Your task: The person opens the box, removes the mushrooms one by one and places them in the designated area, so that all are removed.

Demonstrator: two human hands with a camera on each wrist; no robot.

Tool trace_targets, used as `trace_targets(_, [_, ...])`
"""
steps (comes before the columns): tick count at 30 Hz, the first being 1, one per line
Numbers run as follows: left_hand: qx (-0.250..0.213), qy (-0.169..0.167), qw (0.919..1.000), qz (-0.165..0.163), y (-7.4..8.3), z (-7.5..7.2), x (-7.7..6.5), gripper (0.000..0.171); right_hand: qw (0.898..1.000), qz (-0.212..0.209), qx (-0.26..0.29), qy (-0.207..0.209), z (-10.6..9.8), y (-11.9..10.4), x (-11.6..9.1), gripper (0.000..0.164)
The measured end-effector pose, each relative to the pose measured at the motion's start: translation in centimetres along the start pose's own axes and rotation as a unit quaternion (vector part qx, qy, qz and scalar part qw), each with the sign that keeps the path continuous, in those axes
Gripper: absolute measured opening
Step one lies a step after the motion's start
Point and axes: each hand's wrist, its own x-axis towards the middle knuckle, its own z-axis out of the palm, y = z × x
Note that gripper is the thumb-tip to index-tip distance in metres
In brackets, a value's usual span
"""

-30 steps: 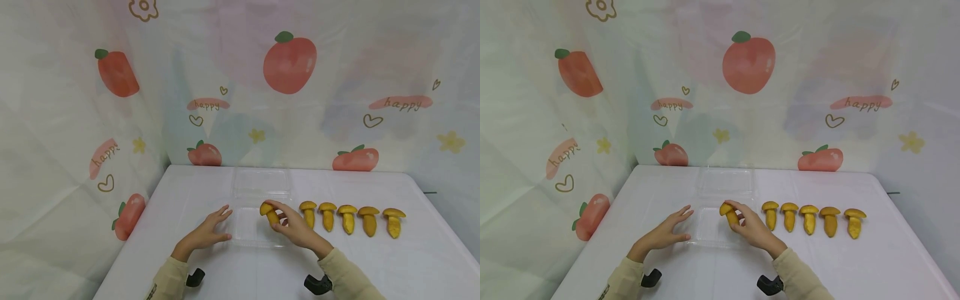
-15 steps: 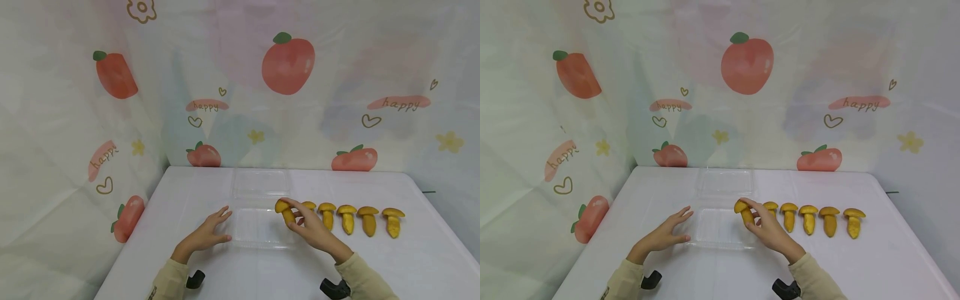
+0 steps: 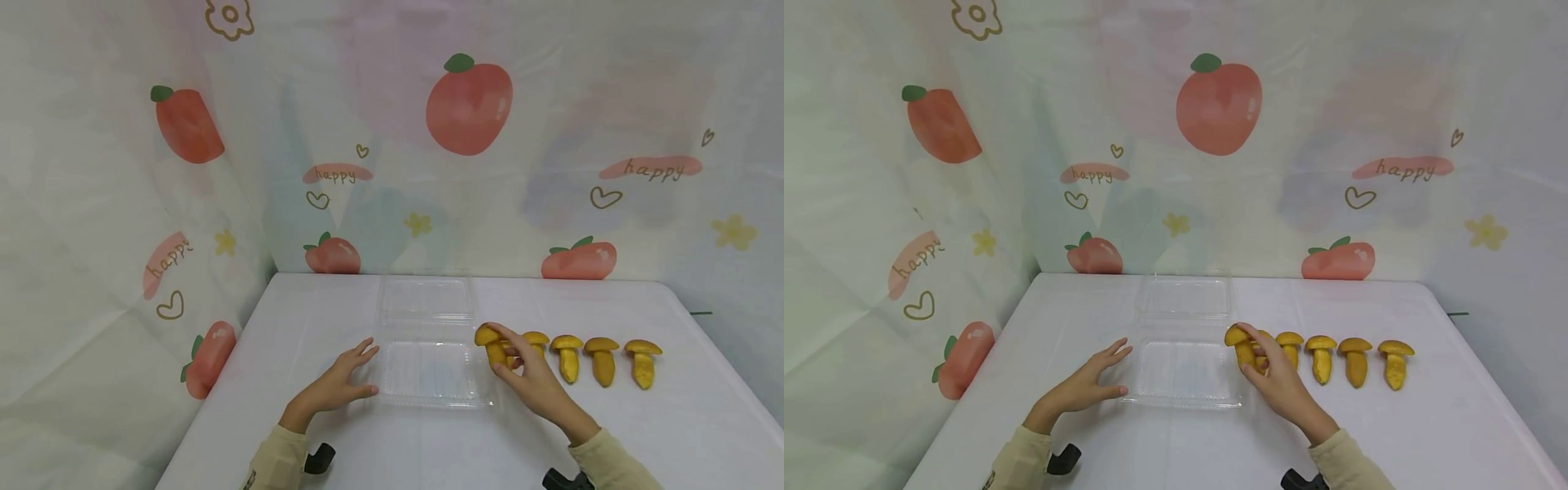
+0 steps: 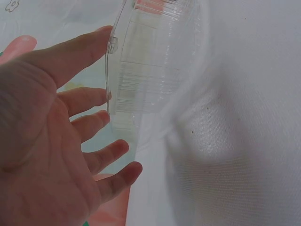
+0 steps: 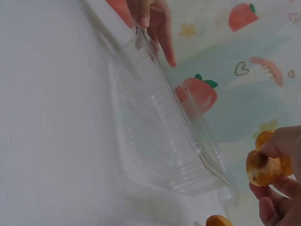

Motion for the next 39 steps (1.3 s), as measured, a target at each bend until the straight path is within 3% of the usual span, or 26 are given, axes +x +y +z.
trace_targets(7, [-0.002,0.001,1.0000,0.003,0.1,0.0,-0.1,0.076,0.999,0.016,-0.019,0.022,-1.2,0.8,-0.5,0.067])
trace_targets(17, [0.002,-0.001,1.0000,0.001,0.2,-0.1,-0.1,0.076,0.998,-0.011,-0.032,0.046,-3.1,2.3,-1.3,0.069])
trace_targets(39, [0.017,-0.004,0.9998,-0.011,0.0,-0.2,-0.2,0.077,0.995,0.012,-0.058,0.077,-7.2,6.3,-3.3,0.069])
